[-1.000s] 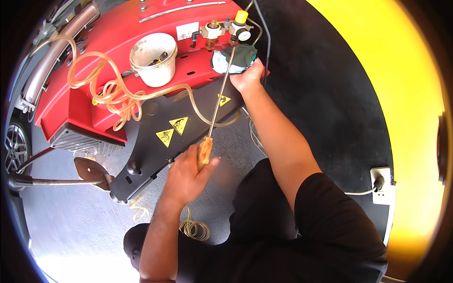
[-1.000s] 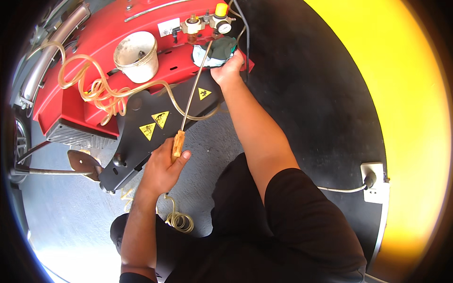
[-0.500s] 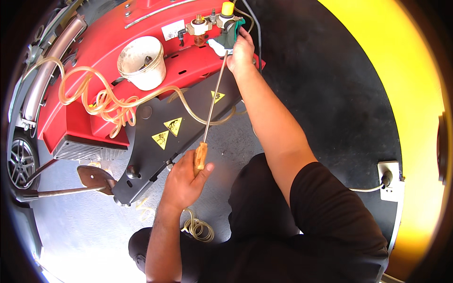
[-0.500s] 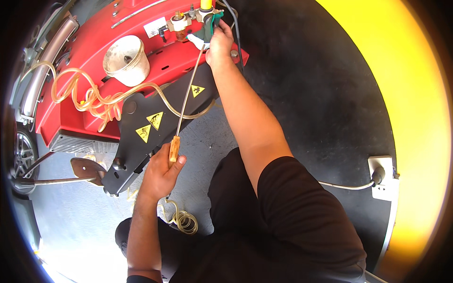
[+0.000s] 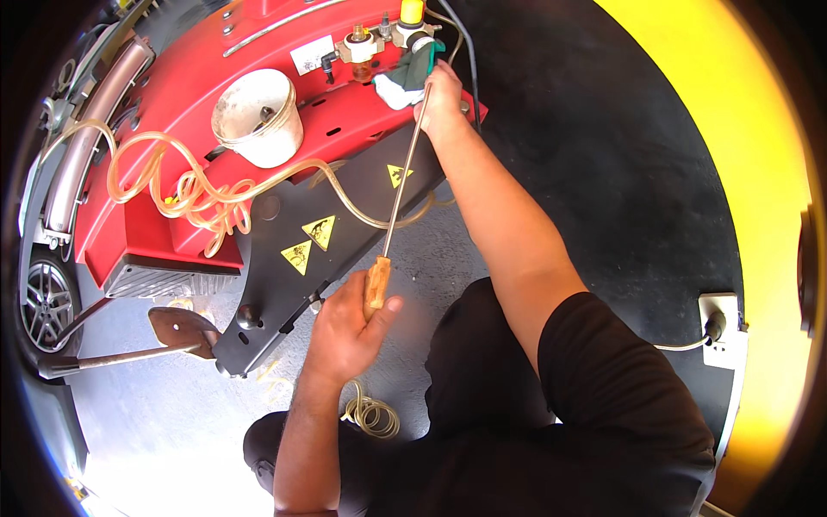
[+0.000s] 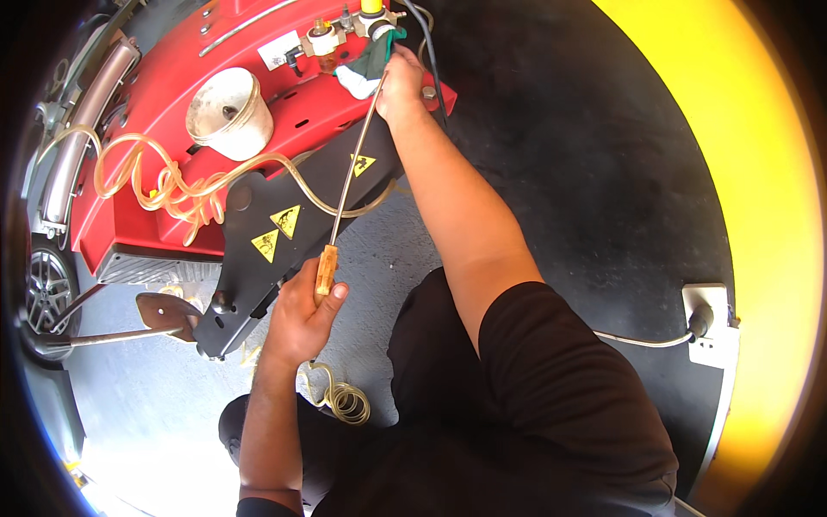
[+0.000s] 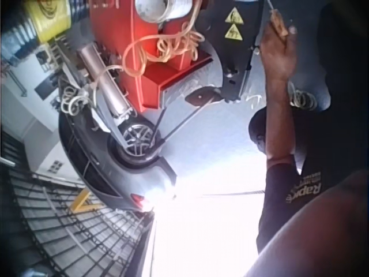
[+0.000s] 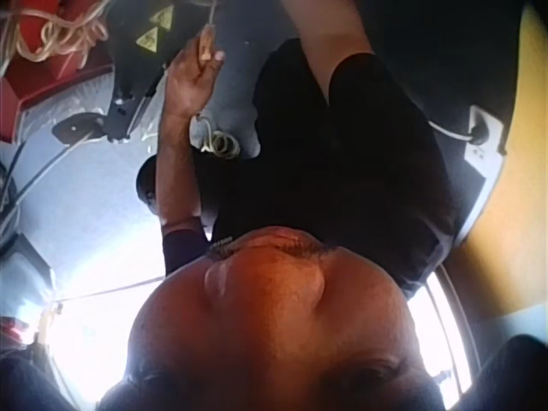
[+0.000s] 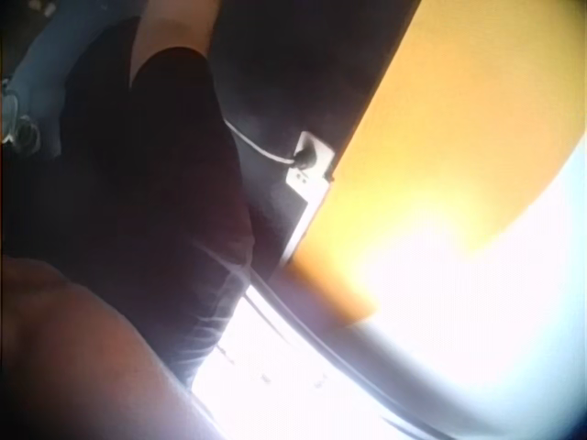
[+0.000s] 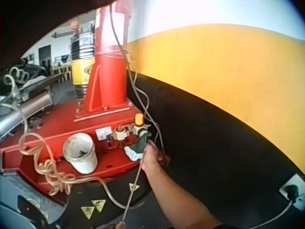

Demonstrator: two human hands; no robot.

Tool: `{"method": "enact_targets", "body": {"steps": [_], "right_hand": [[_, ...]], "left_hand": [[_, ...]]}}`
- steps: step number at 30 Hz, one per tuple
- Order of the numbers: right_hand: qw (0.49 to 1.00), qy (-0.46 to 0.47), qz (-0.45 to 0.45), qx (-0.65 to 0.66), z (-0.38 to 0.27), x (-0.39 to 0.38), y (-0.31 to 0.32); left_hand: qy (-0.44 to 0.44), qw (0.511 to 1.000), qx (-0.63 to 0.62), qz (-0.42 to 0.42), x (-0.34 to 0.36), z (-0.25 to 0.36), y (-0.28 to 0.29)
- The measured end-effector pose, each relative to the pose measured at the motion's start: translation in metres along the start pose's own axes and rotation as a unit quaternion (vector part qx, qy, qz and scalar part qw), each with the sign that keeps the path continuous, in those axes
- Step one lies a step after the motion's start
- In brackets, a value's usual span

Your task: The person wipes a red machine with a cloth, adjusts various knobs and valves, and wipes different sections of the equipment. They move around the machine to clean and check the upper components.

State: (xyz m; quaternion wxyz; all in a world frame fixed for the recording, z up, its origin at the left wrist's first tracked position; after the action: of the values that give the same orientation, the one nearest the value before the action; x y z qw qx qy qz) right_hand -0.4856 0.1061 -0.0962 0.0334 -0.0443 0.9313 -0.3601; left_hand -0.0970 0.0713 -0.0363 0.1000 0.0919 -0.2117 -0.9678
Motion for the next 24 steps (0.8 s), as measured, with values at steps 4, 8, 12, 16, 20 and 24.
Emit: {"method": "enact_targets", "body": {"steps": [4, 8, 12, 16, 20, 24], "right_hand": [[0.999, 0.023, 0.041, -0.013, -0.005, -0.002, -0.007], [0.998, 0.062, 0.014, -0.019, -0.020, -0.001, -0.014], [0.999, -0.030, -0.019, 0.000, 0.006, 0.019, -0.004], [0.971, 0.189, 0.087, -0.115, -0.057, 0.007, -0.009], [0.861, 0.262, -0.005, -0.436, -0.098, 0.022, -0.062], [0.612, 0.198, -0.114, -0.757, -0.115, 0.028, -0.135]], "left_hand": [[-0.001, 1.000, 0.007, 0.014, -0.003, -0.005, 0.006], [0.025, 1.000, 0.009, 0.005, -0.004, -0.009, 0.007], [0.031, 0.999, 0.019, -0.005, -0.001, -0.009, 0.006], [0.035, 0.999, 0.037, 0.016, -0.005, -0.015, 0.013], [0.005, 0.998, 0.053, 0.029, -0.007, -0.008, 0.020], [0.008, 0.998, 0.051, 0.021, -0.008, -0.015, 0.023]]}}
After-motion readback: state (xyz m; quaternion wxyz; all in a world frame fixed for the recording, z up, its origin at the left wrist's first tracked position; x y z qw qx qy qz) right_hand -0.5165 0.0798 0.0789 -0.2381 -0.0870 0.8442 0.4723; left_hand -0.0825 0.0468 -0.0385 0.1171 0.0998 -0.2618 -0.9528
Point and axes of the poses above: each hand's wrist, its own x-axis towards the middle knuckle, its own y-axis out of the back of the hand, z = x × y, the point moved 10 cm from there along x, towards the middle knuckle, and after that the axes turned 7 degrees about -x, right-handed, at the moved point
